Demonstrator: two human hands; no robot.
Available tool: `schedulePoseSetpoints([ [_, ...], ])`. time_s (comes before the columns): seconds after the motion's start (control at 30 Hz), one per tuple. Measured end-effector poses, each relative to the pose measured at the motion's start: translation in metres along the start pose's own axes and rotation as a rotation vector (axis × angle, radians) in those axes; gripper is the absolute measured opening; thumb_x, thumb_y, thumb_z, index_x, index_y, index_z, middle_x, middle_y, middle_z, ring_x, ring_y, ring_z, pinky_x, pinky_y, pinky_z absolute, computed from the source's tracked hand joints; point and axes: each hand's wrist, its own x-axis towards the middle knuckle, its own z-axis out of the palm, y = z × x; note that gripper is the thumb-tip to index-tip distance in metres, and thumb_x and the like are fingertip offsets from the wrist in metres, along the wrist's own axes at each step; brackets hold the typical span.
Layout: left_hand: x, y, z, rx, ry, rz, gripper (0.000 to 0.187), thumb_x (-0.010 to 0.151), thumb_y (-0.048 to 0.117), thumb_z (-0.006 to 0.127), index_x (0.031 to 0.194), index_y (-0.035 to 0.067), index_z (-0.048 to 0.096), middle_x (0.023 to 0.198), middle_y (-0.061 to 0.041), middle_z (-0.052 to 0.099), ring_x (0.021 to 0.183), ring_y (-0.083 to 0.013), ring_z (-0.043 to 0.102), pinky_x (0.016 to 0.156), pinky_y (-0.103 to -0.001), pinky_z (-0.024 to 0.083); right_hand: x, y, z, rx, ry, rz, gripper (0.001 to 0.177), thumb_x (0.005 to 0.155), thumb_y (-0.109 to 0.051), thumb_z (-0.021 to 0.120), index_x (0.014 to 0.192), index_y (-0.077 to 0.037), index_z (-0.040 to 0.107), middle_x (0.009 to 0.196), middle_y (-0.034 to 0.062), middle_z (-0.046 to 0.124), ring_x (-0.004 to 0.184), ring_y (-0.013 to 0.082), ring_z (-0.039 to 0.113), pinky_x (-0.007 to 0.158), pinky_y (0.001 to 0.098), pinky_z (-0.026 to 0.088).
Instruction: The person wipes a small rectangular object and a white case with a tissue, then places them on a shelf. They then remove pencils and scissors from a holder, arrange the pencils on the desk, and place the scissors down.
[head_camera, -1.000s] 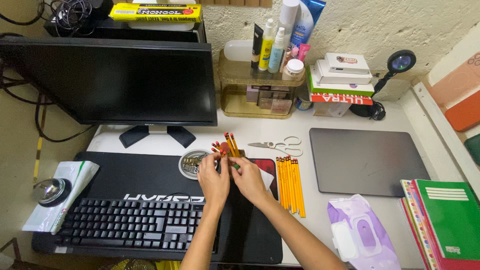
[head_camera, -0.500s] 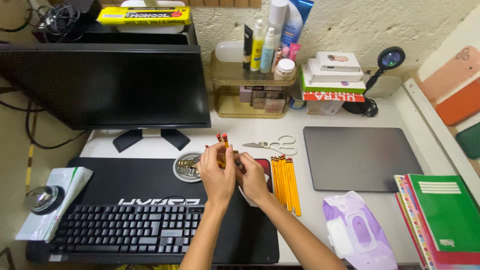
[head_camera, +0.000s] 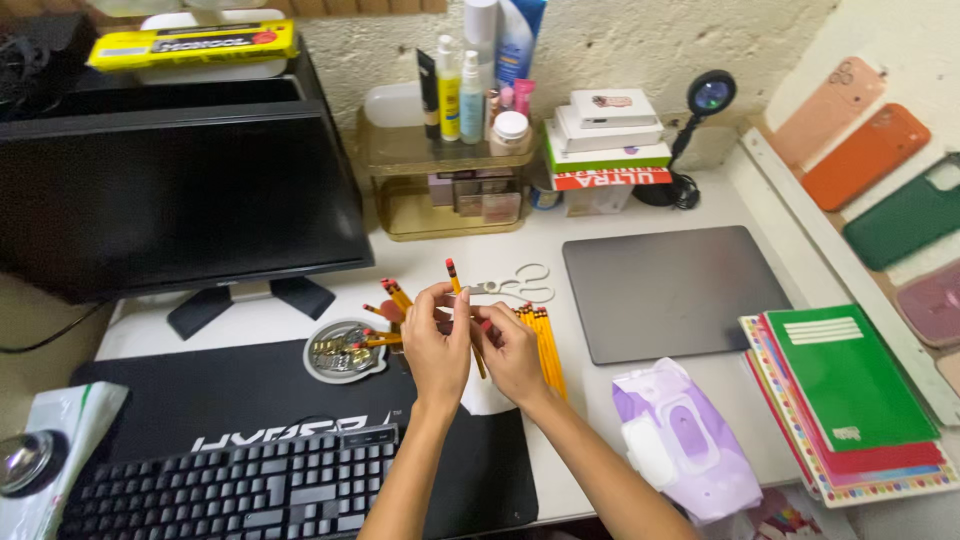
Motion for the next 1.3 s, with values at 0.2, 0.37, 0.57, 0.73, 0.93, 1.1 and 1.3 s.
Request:
schedulePoseSetpoints([
  [0.2, -0.005, -0.001, 0.025, -0.111, -0.119, -0.105, 0.026, 0.095, 0.023, 0.069, 0.113, 0.004, 0.068, 0.088, -0.007, 0.073, 0.067, -0.0185, 0.068, 0.061, -0.032, 0.055, -0.007, 0.019, -0.022, -0.092, 0.085, 0.017, 0.020, 0.092, -0.002, 0.070, 0.111, -0.002, 0.072, 0.084, 0.0052, 0.063, 0.057, 0.0113, 0.048, 0.052, 0.0271, 0.044],
  [0.37, -0.015, -0.005, 0.048, -0.077, -0.217, -0.073, 0.031, 0.096, 0.025, 0.068, 0.120, 0.006, 0.067, 0.093, -0.009, 0.075, 0.074, -0.0184, 0.072, 0.067, -0.032, 0.056, -0.015, 0.038, -0.042, -0.118, 0.133, 0.043, 0.019, 0.091, -0.002, 0.069, 0.110, -0.001, 0.070, 0.084, 0.0063, 0.062, 0.056, 0.0118, 0.047, 0.051, 0.0280, 0.042],
  [0.57, -0.030, -0.013, 0.074, -0.046, -0.374, -0.127, 0.034, 0.096, 0.026, 0.066, 0.124, 0.006, 0.066, 0.099, -0.011, 0.076, 0.083, -0.0255, 0.073, 0.074, -0.038, 0.057, -0.026, 0.059, -0.066, -0.210, 0.171, 0.126, 0.016, 0.095, -0.012, 0.070, 0.108, -0.004, 0.073, 0.081, 0.0066, 0.063, 0.055, 0.0127, 0.048, 0.051, 0.0295, 0.043],
  [0.73, -0.043, -0.033, 0.094, 0.022, -0.493, -0.073, 0.037, 0.097, 0.028, 0.063, 0.128, 0.007, 0.065, 0.115, -0.016, 0.073, 0.105, -0.0338, 0.067, 0.090, -0.044, 0.052, -0.037, 0.072, -0.085, -0.258, 0.168, 0.228, 0.019, 0.095, -0.017, 0.069, 0.109, -0.005, 0.073, 0.086, 0.0055, 0.068, 0.053, 0.0133, 0.051, 0.051, 0.0287, 0.046],
  [0.93, -0.063, -0.061, 0.115, 0.192, -0.627, -0.054, 0.044, 0.097, 0.031, 0.061, 0.134, 0.007, 0.063, 0.131, -0.018, 0.065, 0.120, -0.0373, 0.058, 0.102, -0.046, 0.046, -0.049, 0.098, -0.096, -0.296, 0.196, 0.311, 0.023, 0.091, -0.014, 0.068, 0.112, -0.005, 0.072, 0.088, 0.0063, 0.068, 0.052, 0.0147, 0.056, 0.052, 0.0299, 0.049],
  [1.1, -0.082, -0.089, 0.131, 0.346, -0.725, 0.026, 0.054, 0.093, 0.032, 0.064, 0.140, 0.007, 0.057, 0.145, -0.018, 0.054, 0.133, -0.0365, 0.050, 0.109, -0.047, 0.039, -0.060, 0.119, -0.100, -0.358, 0.191, 0.356, 0.028, 0.089, -0.013, 0.069, 0.115, -0.007, 0.073, 0.089, 0.0066, 0.070, 0.054, 0.0183, 0.059, 0.056, 0.0330, 0.051],
  [1.3, -0.099, -0.115, 0.146, 0.605, -0.906, 0.140, 0.072, 0.089, 0.035, 0.069, 0.151, 0.010, 0.041, 0.160, -0.016, 0.033, 0.148, -0.0330, 0.030, 0.121, -0.048, 0.021, -0.068, 0.132, -0.099, -0.461, 0.172, 0.514, 0.029, 0.089, -0.023, 0.070, 0.116, -0.013, 0.073, 0.095, 0.0064, 0.075, 0.066, 0.0241, 0.069, 0.066, 0.0389, 0.055],
])
